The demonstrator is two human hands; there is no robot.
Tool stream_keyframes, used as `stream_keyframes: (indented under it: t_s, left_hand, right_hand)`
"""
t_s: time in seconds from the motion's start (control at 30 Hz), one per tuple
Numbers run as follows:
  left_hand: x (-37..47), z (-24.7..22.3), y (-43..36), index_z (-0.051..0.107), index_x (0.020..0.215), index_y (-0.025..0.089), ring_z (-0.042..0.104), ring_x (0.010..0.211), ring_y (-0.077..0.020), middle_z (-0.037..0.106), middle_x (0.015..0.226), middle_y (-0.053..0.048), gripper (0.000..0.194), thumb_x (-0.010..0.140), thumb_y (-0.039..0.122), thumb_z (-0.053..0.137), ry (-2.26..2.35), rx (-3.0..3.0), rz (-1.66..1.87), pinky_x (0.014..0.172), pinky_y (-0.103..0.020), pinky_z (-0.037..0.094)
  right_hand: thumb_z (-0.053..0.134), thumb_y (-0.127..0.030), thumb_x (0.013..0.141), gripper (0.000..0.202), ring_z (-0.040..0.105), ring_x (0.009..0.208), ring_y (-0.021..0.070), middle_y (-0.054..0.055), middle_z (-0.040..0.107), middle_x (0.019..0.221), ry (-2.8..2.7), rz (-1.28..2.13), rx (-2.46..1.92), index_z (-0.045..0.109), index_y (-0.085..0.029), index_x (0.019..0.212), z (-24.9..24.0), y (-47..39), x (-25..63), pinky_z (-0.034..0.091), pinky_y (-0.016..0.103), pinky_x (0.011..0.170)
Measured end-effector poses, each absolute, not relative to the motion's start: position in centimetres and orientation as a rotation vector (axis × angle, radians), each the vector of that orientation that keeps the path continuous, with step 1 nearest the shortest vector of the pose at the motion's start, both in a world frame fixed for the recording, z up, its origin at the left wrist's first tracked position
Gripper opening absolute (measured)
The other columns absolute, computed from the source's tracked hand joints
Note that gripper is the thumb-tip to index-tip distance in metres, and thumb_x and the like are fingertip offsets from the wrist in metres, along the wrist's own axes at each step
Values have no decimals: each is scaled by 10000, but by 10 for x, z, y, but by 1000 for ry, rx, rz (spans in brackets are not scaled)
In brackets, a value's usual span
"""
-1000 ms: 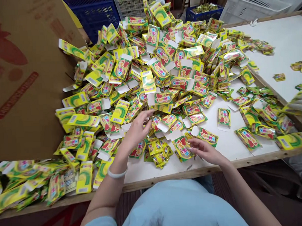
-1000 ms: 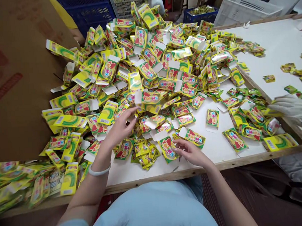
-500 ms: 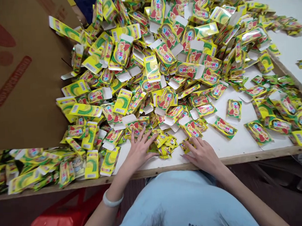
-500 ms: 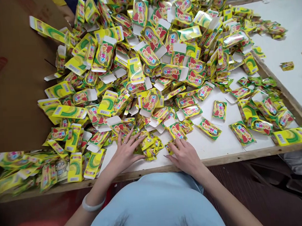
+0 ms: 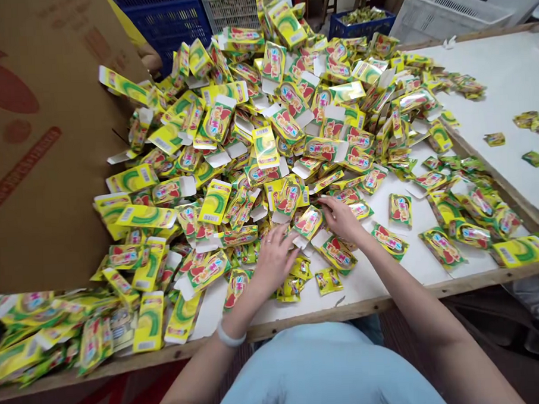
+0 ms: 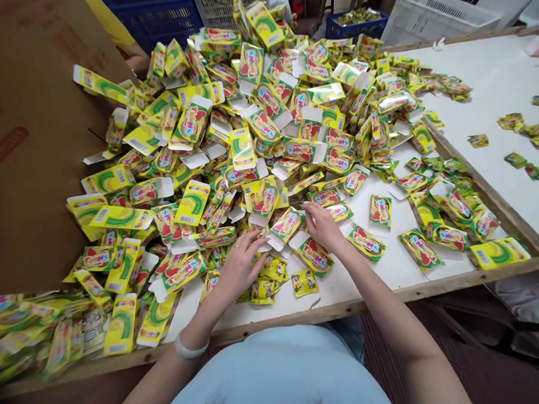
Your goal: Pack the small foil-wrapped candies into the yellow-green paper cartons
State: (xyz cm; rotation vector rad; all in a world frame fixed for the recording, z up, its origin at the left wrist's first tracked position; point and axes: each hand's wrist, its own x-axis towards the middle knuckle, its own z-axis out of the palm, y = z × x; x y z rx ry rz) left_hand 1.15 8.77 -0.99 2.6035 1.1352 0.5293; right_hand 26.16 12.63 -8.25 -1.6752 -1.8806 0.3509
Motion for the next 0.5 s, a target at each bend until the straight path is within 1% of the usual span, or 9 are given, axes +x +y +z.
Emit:
stream_keyframes:
  t_s: [0.07,0.13,0.2,0.23,0.3,0.37,0.43,0.5]
  left_hand:
    - [35,-20,95,563,1359,290,408,1412,-340,496,1494,-109,431,938,384,569,1179,2623,506,1142,-596,357]
    - [50,-32,108,538,1401,315,241,1495,-403,412,1568,-96,554,875,446,650,1324,2605,455,1172,-695,199]
    - [54,-43,125,518,1431,326,59,1534,-432,297,1635,-75,609,853,448,669,1500,2563,437,1170,-737,57]
    - [51,-48,134,502,1448,333,-15,1537,-434,236,1660,-61,626,852,430,669,1572,2545,445,1168,-740,8]
    - [39,-52,153,456,1482,351,-110,1528,-440,131,1687,-39,671,848,381,674,1679,2521,490,1157,-747,-47]
    - [24,-51,169,415,1508,356,-152,1514,-457,56,1695,-42,726,835,317,684,1768,2502,553,1141,-764,-62]
    - [11,-46,180,407,1514,353,-169,1507,-468,13,1697,-46,736,834,260,673,1855,2470,621,1132,-775,-60]
    - [4,-41,186,449,1494,342,-179,1505,-465,4,1697,-36,680,851,236,644,1923,2424,681,1139,-768,-57]
  right_hand:
    - [400,-206,963,355,553,1185,307,159,623,1231,-1906,345,-1714,591,-189,1261,-82,157,253,468,495,1025]
    - [402,-187,953,345,537,1172,344,196,615,1226,-1912,340,-1783,612,-151,1225,-79,180,252,446,535,1030]
    - [398,-179,952,345,531,1163,368,222,614,1232,-1908,342,-1857,626,-123,1205,-77,197,259,431,552,1028]
    - [405,-193,955,343,526,1177,377,231,612,1245,-1906,348,-1888,631,-112,1200,-77,203,264,422,551,1033]
    - [446,-262,964,339,512,1224,389,238,613,1275,-1907,373,-1934,647,-97,1182,-79,214,274,407,534,1050]
    - [511,-354,954,363,520,1250,385,228,638,1269,-1920,419,-1954,663,-100,1163,-82,227,277,406,505,1059]
    - [560,-409,935,388,537,1263,351,191,667,1262,-1950,476,-1932,667,-121,1171,-84,244,272,403,465,1079]
    - [573,-406,932,381,544,1275,303,143,682,1271,-1998,529,-1872,659,-142,1192,-84,262,262,382,431,1116]
